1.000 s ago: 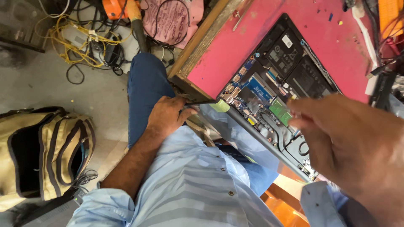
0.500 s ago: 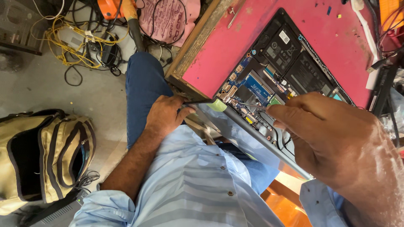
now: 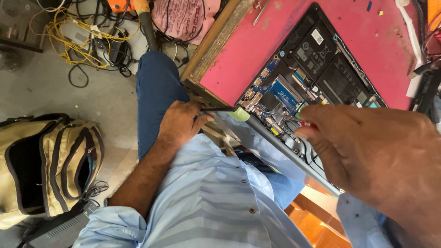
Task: The person connects internal cables and manipulates small components within the open casing of a laptop using tweezers and their fingers.
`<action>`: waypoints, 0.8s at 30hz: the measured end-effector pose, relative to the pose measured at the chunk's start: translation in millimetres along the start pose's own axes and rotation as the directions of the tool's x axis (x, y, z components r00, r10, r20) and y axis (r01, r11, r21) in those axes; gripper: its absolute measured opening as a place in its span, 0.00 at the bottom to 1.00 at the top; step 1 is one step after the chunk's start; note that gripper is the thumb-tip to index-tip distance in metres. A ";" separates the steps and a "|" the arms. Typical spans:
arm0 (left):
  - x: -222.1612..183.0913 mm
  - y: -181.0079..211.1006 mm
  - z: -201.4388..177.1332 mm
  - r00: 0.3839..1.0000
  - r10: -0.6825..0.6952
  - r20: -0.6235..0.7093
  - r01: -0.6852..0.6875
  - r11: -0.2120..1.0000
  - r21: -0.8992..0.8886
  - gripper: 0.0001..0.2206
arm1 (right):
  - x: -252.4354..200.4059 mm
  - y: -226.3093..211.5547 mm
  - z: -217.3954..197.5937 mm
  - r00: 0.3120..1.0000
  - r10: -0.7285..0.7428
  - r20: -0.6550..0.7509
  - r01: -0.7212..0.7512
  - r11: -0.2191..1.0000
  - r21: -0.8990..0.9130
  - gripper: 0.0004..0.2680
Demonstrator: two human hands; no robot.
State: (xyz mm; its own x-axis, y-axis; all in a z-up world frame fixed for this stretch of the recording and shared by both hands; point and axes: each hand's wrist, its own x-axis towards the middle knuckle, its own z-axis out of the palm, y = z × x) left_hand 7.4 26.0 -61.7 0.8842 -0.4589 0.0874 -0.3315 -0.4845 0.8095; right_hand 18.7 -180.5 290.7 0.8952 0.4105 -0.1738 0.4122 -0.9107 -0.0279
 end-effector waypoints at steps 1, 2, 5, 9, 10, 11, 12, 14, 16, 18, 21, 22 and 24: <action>0.5 -0.1 0.1 1.000 0.000 -0.004 0.000 1.000 0.001 0.20 | 3.7 0.7 -2.2 0.999 -0.041 0.003 0.041 0.999 -0.023 0.08; 1.2 -0.5 0.0 1.000 0.001 -0.009 -0.001 1.000 0.001 0.20 | 7.2 1.0 -3.2 0.996 -0.087 -0.009 0.087 0.996 -0.018 0.08; 0.7 -1.9 -0.1 1.000 0.003 -0.014 -0.003 1.000 0.000 0.20 | 13.8 3.9 -2.7 0.977 -0.211 -0.019 0.210 0.977 -0.018 0.12; 1.2 -4.6 2.2 1.000 0.009 -0.011 -0.008 1.000 0.016 0.20 | 15.2 9.2 3.6 0.980 -0.198 0.013 0.198 0.980 -0.031 0.10; 1.0 -5.0 2.8 1.000 0.011 -0.015 -0.011 1.000 0.011 0.20 | 15.3 8.6 4.6 0.987 -0.162 0.018 0.162 0.986 -0.027 0.09; 0.5 -6.1 2.0 1.000 0.014 -0.021 -0.014 1.000 0.011 0.20 | 15.0 5.5 4.7 0.994 -0.110 0.015 0.110 0.994 -0.007 0.07; -0.1 -5.9 2.1 1.000 0.018 -0.021 -0.018 1.000 0.012 0.19 | 13.8 0.2 4.0 0.998 -0.057 0.013 0.057 0.998 0.013 0.06; 0.9 -6.4 2.9 0.999 0.042 -0.021 -0.041 0.999 0.022 0.18 | 12.9 -9.1 4.5 0.997 0.070 0.020 -0.071 0.996 0.050 0.04; -0.4 -6.1 4.5 1.000 0.013 0.008 -0.014 1.000 0.018 0.18 | 7.1 -16.5 2.6 0.973 0.227 0.043 -0.229 0.970 0.078 0.03; -0.6 -5.1 3.5 0.999 -0.021 0.028 0.019 0.999 0.049 0.18 | 1.7 -16.2 3.0 0.967 0.255 -0.020 -0.248 0.953 0.175 0.04; -0.9 7.0 0.1 0.999 0.016 -0.052 -0.014 0.999 0.048 0.14 | -24.5 -14.9 0.1 0.931 0.338 -0.139 -0.282 0.906 0.314 0.06; -0.2 8.6 0.7 0.998 0.019 -0.052 -0.017 0.999 0.034 0.13 | -39.6 -13.2 1.9 0.913 0.368 -0.174 -0.288 0.886 0.365 0.07; -0.7 9.3 6.0 0.996 0.043 -0.073 -0.043 0.999 0.002 0.11 | -84.4 -4.7 5.7 0.816 0.519 -0.254 -0.356 0.798 0.485 0.08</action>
State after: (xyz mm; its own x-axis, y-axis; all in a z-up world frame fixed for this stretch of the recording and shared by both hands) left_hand 1.7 17.4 -57.7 0.8908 -0.4235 0.1648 -0.3702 -0.4658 0.8037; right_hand -59.8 -211.2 299.9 0.9876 -0.1255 0.0942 -0.0720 -0.8959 -0.4383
